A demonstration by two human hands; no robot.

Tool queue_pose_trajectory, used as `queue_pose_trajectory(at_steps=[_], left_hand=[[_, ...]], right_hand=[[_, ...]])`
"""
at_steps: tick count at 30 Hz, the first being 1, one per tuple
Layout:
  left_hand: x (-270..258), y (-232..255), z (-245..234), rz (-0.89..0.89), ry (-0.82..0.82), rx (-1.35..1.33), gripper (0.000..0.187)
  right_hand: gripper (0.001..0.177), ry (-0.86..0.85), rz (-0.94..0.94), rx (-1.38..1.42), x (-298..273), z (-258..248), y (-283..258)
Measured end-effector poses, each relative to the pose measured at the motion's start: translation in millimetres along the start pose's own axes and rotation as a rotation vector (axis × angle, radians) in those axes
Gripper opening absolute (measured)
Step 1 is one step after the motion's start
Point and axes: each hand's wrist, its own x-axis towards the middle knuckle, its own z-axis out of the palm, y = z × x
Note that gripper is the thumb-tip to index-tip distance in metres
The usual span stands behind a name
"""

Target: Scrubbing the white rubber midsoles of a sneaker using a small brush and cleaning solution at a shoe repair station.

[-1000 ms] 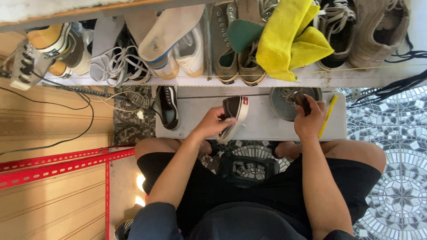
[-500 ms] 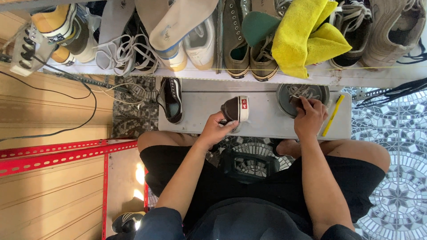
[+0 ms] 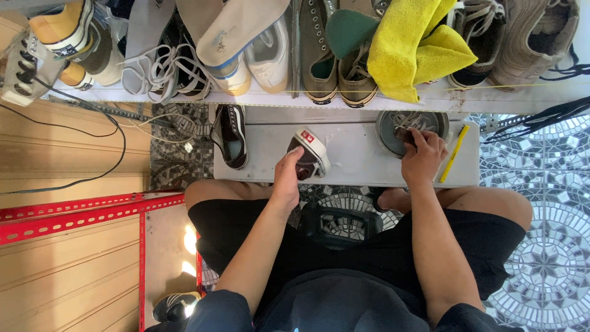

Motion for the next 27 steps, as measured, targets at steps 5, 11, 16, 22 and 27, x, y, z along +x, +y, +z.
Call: queue_pose_trajectory(at_steps=[5, 11, 16, 22, 27], left_hand=[[-12, 18, 19, -0.043, 0.134, -0.222, 0.047], [-21, 3, 15, -0.050, -0.072, -0.531, 0.013], [-35, 24, 30, -0.058, -0.101, -0.634, 0.012], [-37, 35, 40, -0.186, -0.066, -0.758, 0.019], [-35, 31, 44, -0.215, -0.071, -0.783, 0.039]], right_hand=[[0.041, -0.023, -0.106, -0.093, -3, 10, 6], [0.041, -0.014, -0.148, -0.103, -4, 10, 1], [0.044, -0.024, -0.156, -0.142, -6, 18, 9], [0.042, -0.003, -0.131, -0.112, -2, 7, -7], [0.042, 0.024, -0.046, -0.044, -1, -14, -31]])
